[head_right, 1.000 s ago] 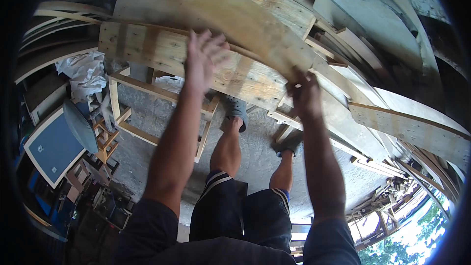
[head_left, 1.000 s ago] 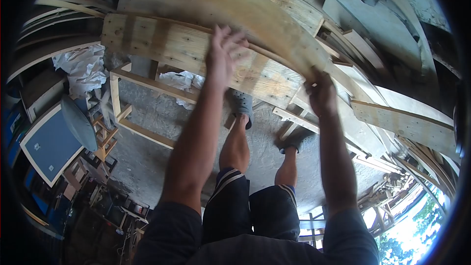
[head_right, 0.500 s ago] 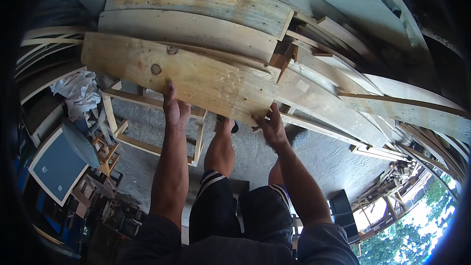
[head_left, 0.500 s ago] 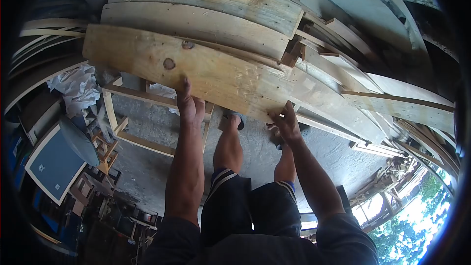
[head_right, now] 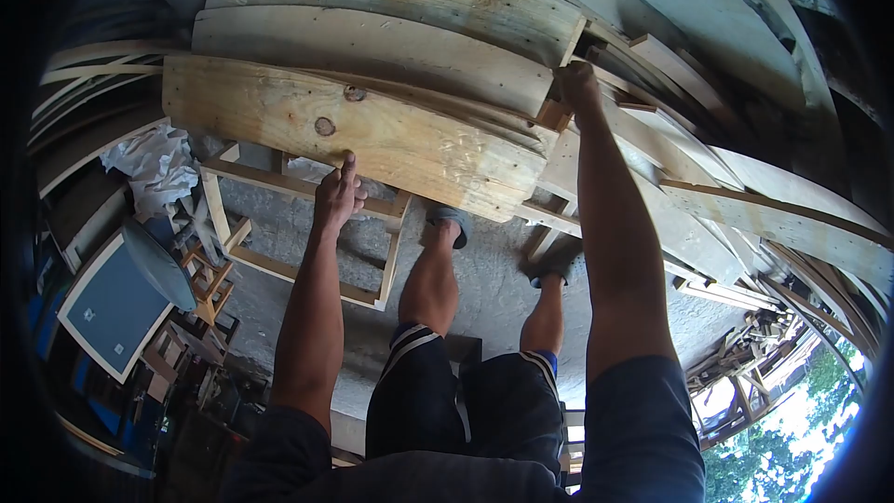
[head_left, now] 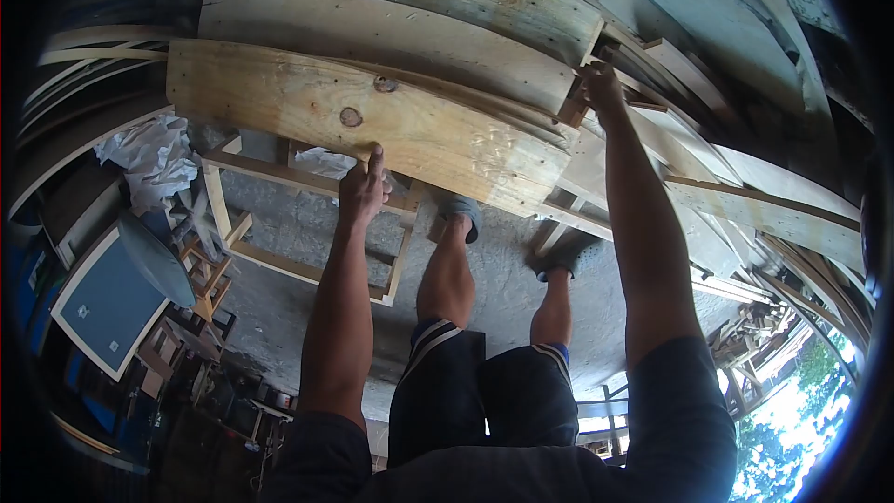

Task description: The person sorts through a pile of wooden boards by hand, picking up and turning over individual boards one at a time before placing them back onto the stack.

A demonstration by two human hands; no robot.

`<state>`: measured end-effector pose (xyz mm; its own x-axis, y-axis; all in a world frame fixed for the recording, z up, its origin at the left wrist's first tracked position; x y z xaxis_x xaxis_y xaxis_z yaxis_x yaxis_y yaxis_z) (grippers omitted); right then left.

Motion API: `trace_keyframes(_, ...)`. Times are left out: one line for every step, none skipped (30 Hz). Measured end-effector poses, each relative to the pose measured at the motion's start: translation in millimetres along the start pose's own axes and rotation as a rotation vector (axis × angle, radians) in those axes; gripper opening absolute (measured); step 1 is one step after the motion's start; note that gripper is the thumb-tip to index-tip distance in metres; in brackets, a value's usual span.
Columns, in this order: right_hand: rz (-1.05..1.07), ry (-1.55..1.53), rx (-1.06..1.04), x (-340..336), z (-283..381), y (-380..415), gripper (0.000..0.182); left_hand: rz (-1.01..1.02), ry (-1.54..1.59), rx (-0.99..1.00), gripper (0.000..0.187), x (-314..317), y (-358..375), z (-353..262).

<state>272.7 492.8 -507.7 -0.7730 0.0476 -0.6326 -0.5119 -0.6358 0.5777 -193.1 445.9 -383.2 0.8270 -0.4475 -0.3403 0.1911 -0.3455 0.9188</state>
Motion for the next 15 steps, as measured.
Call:
trace_keyframes(-0.061, -0.071, 0.047, 12, -28, -30, 0.027, -0.008, -0.005, -0.004, 0.080, -2, -2, 1)
trace_keyframes(0.075, -0.193, 0.167, 13, -14, -25, 0.026, -0.037, 0.050, 0.024, 0.079, -3, -2, 0)
trace_keyframes(0.213, -0.314, 0.288, 12, 2, -21, 0.025, -0.068, 0.104, 0.051, 0.078, -3, -1, -1)
trace_keyframes(0.153, -0.245, 0.283, 14, 9, -21, 0.041, -0.063, 0.154, 0.047, 0.074, -3, 1, -3)
trace_keyframes(0.090, -0.172, 0.277, 16, 3, -28, 0.058, -0.057, 0.205, 0.044, 0.072, -2, 4, -6)
trace_keyframes(0.026, -0.032, 0.232, 23, -10, -47, 0.060, -0.055, 0.175, 0.055, 0.076, -1, 4, -6)
trace_keyframes(0.030, -0.031, 0.231, 28, -4, -48, 0.060, -0.053, 0.147, 0.067, 0.080, -1, 3, -5)
trace_keyframes(0.044, 0.050, 0.235, 31, 8, -46, 0.063, -0.052, 0.147, 0.064, 0.080, 0, 1, -5)
trace_keyframes(0.057, 0.133, 0.243, 32, 18, -43, 0.067, -0.052, 0.162, 0.084, 0.081, 1, 0, -5)
trace_keyframes(0.059, 0.138, 0.248, 33, 31, -38, 0.067, -0.051, 0.177, 0.104, 0.082, 1, 0, -4)
trace_keyframes(0.000, 0.058, 0.335, 32, 44, -30, 0.069, -0.045, 0.177, 0.099, 0.082, 3, 1, -3)
trace_keyframes(-0.061, -0.026, 0.417, 31, 57, -23, 0.070, -0.045, 0.172, 0.094, 0.082, 3, 0, -2)
trace_keyframes(-0.124, -0.115, 0.497, 31, 58, -23, 0.072, -0.048, 0.167, 0.093, 0.082, 1, 0, -4)
trace_keyframes(-0.126, -0.118, 0.498, 31, 58, -25, 0.072, -0.047, 0.164, 0.095, 0.082, 0, 0, -6)
trace_keyframes(-0.136, -0.083, 0.463, 30, 61, -28, 0.069, -0.039, 0.170, 0.095, 0.082, 1, 1, -7)
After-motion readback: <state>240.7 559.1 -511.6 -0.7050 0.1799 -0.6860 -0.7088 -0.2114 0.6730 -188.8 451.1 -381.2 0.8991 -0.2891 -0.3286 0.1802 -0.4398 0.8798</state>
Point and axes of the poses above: each hand's wrist, its own y-axis away from the middle knuckle, its own x-axis out of the palm, z = x × y, the point moved 3 cm from there along -y, towards the middle knuckle, and after that the axes turned 3 degrees about -y, right-handed, at the moved point
